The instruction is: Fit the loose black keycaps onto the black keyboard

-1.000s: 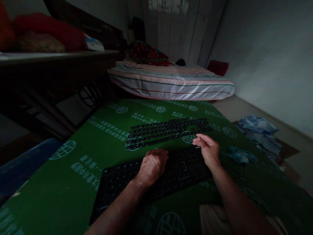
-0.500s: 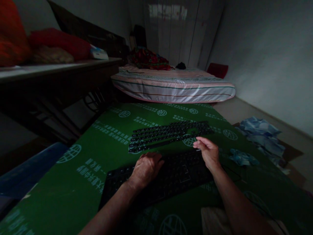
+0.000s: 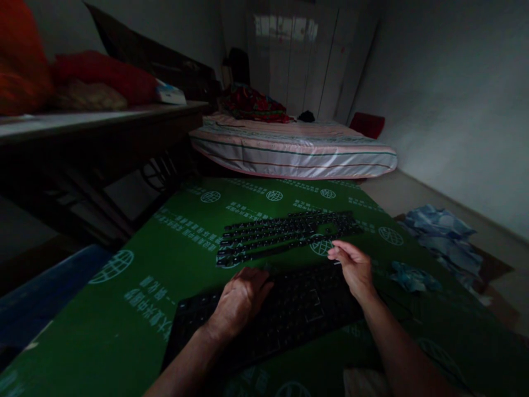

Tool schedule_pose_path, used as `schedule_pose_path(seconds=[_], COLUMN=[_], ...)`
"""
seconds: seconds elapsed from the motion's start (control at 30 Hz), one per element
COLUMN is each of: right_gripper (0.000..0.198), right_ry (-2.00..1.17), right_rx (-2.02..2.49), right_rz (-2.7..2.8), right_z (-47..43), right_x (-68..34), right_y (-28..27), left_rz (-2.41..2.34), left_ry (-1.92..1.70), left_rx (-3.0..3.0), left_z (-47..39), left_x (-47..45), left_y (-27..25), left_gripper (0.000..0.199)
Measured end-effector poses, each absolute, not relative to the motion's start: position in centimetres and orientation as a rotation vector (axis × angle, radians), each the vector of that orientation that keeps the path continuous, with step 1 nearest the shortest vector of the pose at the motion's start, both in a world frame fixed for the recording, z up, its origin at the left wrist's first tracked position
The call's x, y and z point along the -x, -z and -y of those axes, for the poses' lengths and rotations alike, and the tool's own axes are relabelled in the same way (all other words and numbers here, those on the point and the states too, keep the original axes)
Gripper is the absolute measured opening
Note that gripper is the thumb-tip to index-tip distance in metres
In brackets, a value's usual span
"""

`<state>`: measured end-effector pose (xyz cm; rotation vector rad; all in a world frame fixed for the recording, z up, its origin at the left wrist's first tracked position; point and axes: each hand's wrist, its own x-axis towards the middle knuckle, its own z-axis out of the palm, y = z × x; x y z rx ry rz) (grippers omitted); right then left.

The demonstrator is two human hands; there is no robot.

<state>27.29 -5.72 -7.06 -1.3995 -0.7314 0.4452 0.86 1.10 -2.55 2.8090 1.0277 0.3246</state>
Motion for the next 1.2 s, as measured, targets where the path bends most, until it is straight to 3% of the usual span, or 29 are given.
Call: schedule_pose_path(seconds=[0.73,1.2], right_gripper=[0.028,0.027], right_ry=[-0.345,-0.443], right_rx=[1.57,1.653], right_rz=[0.848,0.942], right_z=[5.9,5.0], right_x=[-26.6,-25.8], right_y=[7.1,5.3], left_rz=[-0.955,-0.923], left_ry=[-0.564,-0.69], left_rx=[-2.851,-2.85], left_z=[-1.0,-0.9], left_x=[-0.4,-0.3], left_y=[3.7,4.1], left_gripper=[0.02,0.023])
